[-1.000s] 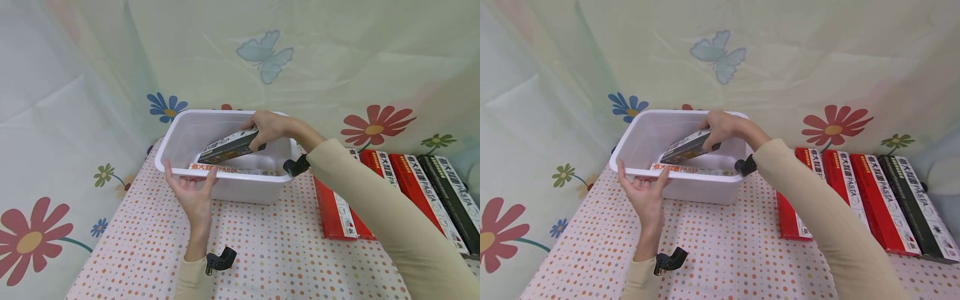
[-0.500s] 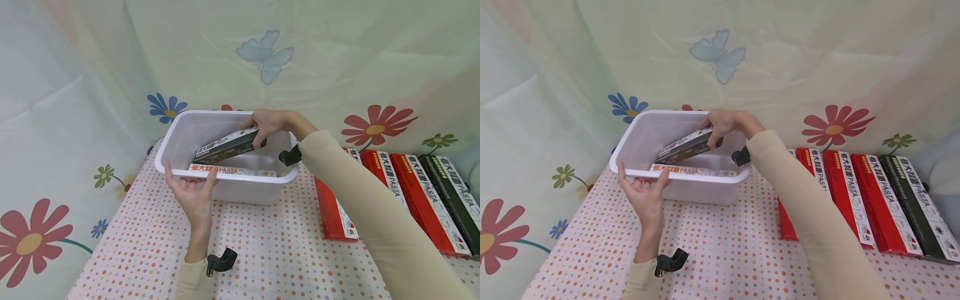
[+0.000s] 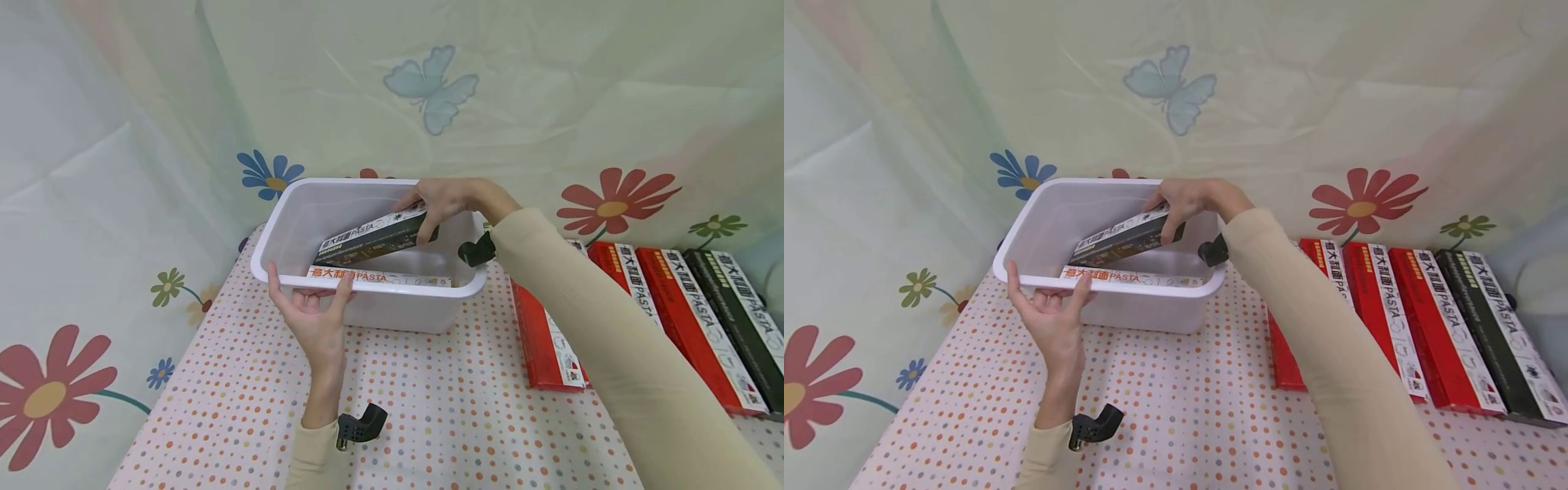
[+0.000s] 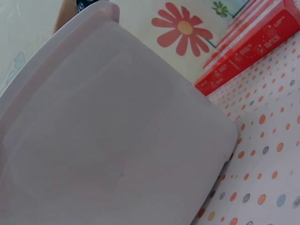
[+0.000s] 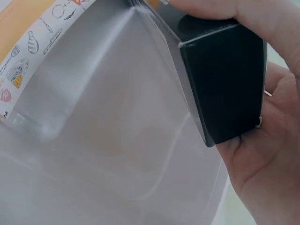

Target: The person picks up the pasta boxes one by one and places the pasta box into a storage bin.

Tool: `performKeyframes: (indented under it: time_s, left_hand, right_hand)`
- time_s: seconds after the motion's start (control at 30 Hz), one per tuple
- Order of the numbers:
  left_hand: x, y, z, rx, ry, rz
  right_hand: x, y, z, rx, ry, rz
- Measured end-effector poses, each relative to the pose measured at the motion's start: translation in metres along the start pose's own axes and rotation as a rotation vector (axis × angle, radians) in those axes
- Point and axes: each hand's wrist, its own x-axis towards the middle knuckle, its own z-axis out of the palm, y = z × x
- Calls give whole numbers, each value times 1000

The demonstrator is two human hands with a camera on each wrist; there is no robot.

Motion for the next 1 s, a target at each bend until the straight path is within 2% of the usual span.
performKeyframes:
  time_s: [0.37, 0.5, 0.6, 0.67, 0.77, 0.87, 1.0]
  left_hand:
    - [1, -1, 0, 5, -1, 1]
    - [1, -3, 1, 2, -10, -9]
    - [2, -4, 1, 4, -13, -17]
    - [2, -4, 1, 2, -16, -17]
    - [3, -4, 2, 0, -19, -19]
    - [4, -4, 1, 3, -24, -21]
    - [6, -4, 0, 15, -14, -19]
  right_hand:
    - [0, 2, -1, -104, -4, 13]
    - [-3, 2, 0, -68, -1, 28]
    - [-7, 0, 0, -32, 5, 7]
    - [-12, -4, 1, -54, 22, -40]
    - [-26, -12, 2, -124, 87, -121]
    - [-48, -20, 6, -178, 201, -175]
    - [-84, -24, 17, -145, 375, -163]
